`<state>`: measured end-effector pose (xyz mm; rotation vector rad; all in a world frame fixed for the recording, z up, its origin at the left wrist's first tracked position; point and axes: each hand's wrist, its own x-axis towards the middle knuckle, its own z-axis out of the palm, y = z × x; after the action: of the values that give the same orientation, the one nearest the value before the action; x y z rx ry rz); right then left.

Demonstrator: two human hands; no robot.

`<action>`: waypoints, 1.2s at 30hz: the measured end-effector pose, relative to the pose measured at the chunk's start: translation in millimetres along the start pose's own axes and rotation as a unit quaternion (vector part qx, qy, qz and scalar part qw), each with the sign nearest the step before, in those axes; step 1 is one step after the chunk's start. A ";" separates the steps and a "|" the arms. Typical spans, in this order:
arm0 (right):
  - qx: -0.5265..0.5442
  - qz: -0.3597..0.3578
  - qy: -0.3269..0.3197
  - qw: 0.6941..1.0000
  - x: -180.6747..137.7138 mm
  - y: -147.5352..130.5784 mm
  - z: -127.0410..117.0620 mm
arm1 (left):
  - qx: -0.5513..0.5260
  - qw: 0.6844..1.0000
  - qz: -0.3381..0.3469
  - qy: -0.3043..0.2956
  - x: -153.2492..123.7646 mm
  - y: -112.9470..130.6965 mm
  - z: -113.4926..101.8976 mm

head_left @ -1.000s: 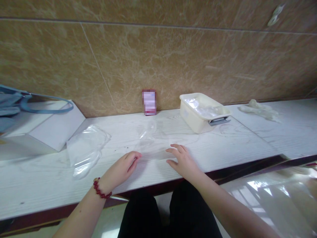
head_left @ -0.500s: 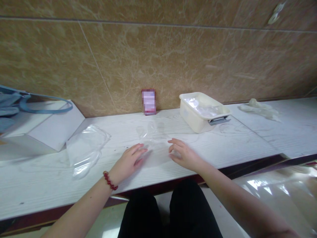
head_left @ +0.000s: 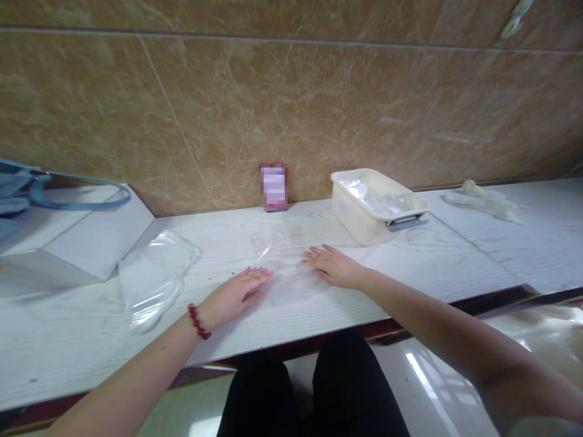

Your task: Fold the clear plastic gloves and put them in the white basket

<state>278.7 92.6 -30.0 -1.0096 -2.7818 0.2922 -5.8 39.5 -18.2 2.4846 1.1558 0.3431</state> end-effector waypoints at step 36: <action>0.079 0.381 0.075 0.918 96.5 26.9 7.5 | -0.145 0.876 -0.386 0.250 92.9 -66.8 -9.7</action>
<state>220.5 174.3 -35.0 -1.9296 -2.0628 0.4925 3.9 152.9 -32.8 1.5274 2.0004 0.8624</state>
